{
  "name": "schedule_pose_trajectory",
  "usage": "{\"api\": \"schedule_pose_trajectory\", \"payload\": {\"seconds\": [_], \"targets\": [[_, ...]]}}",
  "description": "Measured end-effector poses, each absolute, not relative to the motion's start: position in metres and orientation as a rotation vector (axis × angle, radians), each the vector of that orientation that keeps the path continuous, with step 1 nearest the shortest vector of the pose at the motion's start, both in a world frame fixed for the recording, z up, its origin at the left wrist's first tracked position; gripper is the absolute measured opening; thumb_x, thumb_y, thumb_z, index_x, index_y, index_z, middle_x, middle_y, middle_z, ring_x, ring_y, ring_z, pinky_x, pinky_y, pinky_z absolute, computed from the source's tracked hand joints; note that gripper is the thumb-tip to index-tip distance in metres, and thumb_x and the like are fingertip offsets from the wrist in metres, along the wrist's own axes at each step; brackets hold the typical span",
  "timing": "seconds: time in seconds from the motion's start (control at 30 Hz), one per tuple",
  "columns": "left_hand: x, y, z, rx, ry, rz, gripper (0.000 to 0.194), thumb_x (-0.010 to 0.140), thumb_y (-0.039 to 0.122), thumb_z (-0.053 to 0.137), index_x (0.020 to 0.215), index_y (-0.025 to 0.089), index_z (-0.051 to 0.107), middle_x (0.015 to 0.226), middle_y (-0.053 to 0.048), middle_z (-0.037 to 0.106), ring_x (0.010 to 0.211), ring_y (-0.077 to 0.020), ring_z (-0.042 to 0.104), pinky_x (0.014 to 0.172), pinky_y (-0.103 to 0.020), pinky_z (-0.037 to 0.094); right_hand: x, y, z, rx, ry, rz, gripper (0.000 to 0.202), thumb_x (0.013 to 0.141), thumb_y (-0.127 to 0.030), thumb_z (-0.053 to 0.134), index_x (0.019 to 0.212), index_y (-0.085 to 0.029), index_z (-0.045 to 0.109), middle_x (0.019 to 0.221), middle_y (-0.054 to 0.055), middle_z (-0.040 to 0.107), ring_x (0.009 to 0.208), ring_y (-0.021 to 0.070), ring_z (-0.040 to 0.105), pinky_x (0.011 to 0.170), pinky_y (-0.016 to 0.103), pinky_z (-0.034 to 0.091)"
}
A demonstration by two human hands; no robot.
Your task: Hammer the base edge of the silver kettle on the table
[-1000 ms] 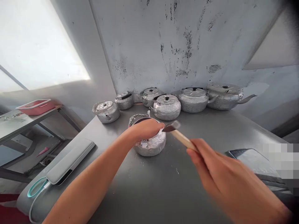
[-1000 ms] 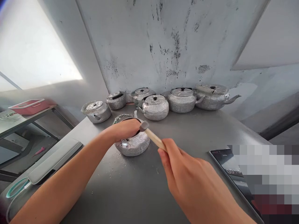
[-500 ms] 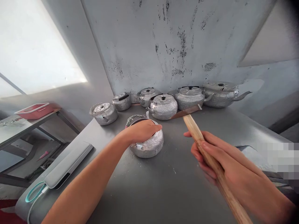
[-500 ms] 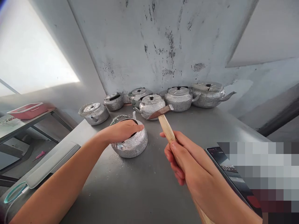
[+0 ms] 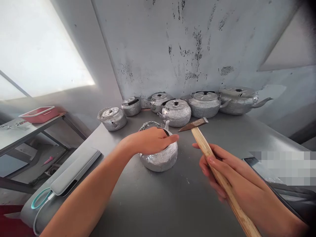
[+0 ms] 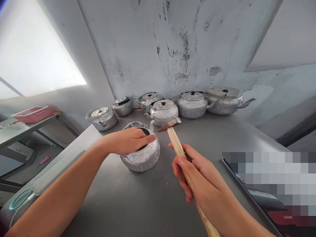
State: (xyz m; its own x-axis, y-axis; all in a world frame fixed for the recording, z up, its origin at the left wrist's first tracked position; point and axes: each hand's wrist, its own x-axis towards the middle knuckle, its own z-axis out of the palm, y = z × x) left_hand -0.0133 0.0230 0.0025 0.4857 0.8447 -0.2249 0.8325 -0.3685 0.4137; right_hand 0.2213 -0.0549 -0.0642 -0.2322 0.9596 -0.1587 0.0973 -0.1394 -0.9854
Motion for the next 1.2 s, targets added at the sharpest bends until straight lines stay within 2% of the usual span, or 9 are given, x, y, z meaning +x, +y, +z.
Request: {"api": "schedule_pose_trajectory", "payload": {"seconds": [0.1,0.2,0.3,0.43,0.63,0.73,0.9,1.07,1.2], "targets": [[-0.032,0.026,0.012,2.352,1.541,0.138,0.058,0.102,0.062,0.03,0.069,0.021,0.055,0.071,-0.004,0.061,0.063,-0.0198,0.057,0.061,-0.033,0.04,0.221,-0.054,-0.064,-1.211,-1.35,1.478,0.028,0.099,-0.055,0.055,0.097,-0.027,0.057,0.076,-0.003,0.056,0.054,0.0114,0.044,0.044,0.022,0.04],[-0.057,0.039,0.012,2.517,1.81,0.336,0.045,0.089,0.061,0.057,0.108,0.022,0.065,0.11,-0.01,0.067,0.102,-0.0309,0.064,0.086,-0.04,0.048,0.224,-0.055,-0.063,-1.119,-1.36,1.535,0.028,0.097,-0.051,0.06,0.115,-0.031,0.058,0.08,-0.004,0.059,0.053,0.0104,0.045,0.046,0.022,0.039],[-0.074,0.055,0.002,2.456,1.691,0.226,0.083,0.078,0.055,0.07,0.15,0.022,0.045,0.14,-0.016,0.056,0.127,-0.0367,0.055,0.1,-0.046,0.047,0.229,-0.058,-0.066,-1.09,-1.411,1.589,0.025,0.098,-0.052,0.059,0.11,-0.03,0.063,0.085,-0.003,0.059,0.052,0.0085,0.044,0.048,0.023,0.038],[-0.074,0.066,-0.008,2.452,1.488,0.14,0.063,0.077,0.022,0.061,0.138,0.032,0.058,0.132,-0.001,0.068,0.114,-0.0236,0.066,0.094,-0.031,0.051,0.231,-0.062,-0.07,-1.188,-1.443,1.549,0.03,0.096,-0.054,0.061,0.108,-0.028,0.071,0.091,0.001,0.064,0.053,0.0099,0.043,0.05,0.025,0.042],[-0.059,0.044,0.009,2.547,1.717,0.517,0.062,0.073,0.009,0.049,0.131,0.027,0.063,0.11,-0.005,0.074,0.097,-0.0264,0.069,0.08,-0.034,0.051,0.231,-0.067,-0.067,-1.276,-1.506,1.39,0.053,0.092,-0.061,0.062,0.134,-0.03,0.068,0.085,0.004,0.07,0.057,0.0165,0.054,0.049,0.027,0.048],[-0.05,0.023,0.021,2.632,1.818,0.415,0.06,0.079,0.016,0.053,0.137,0.028,0.06,0.1,-0.005,0.073,0.082,-0.027,0.069,0.071,-0.036,0.05,0.231,-0.068,-0.068,-1.363,-1.635,1.35,0.061,0.09,-0.059,0.066,0.143,-0.03,0.061,0.079,0.002,0.067,0.059,0.0173,0.057,0.049,0.027,0.05],[-0.041,0.001,0.03,2.677,1.6,0.358,0.046,0.087,0.054,0.061,0.125,0.03,0.067,0.119,-0.006,0.065,0.101,-0.0274,0.066,0.08,-0.037,0.051,0.226,-0.063,-0.075,-1.42,-2.039,1.244,0.056,0.099,-0.055,0.055,0.149,-0.029,0.055,0.073,0.0,0.066,0.061,0.0181,0.061,0.052,0.026,0.051],[-0.036,0.001,0.026,2.597,1.43,0.276,0.059,0.086,0.07,0.059,0.132,0.034,0.063,0.147,-0.004,0.05,0.123,-0.0294,0.058,0.097,-0.039,0.049,0.221,-0.059,-0.08,-1.358,-2.264,0.928,0.041,0.101,-0.041,0.052,0.14,-0.035,0.063,0.112,0.004,0.078,0.089,0.024,0.074,0.078,0.032,0.059],[-0.026,0.001,0.019,2.648,1.417,0.262,0.065,0.084,0.076,0.058,0.133,0.033,0.061,0.138,-0.004,0.059,0.123,-0.0314,0.058,0.102,-0.043,0.047,0.213,-0.057,-0.081,-1.273,-2.286,0.849,0.037,0.1,-0.028,0.049,0.133,-0.035,0.065,0.117,0.002,0.076,0.097,0.0233,0.073,0.084,0.032,0.057]]}}
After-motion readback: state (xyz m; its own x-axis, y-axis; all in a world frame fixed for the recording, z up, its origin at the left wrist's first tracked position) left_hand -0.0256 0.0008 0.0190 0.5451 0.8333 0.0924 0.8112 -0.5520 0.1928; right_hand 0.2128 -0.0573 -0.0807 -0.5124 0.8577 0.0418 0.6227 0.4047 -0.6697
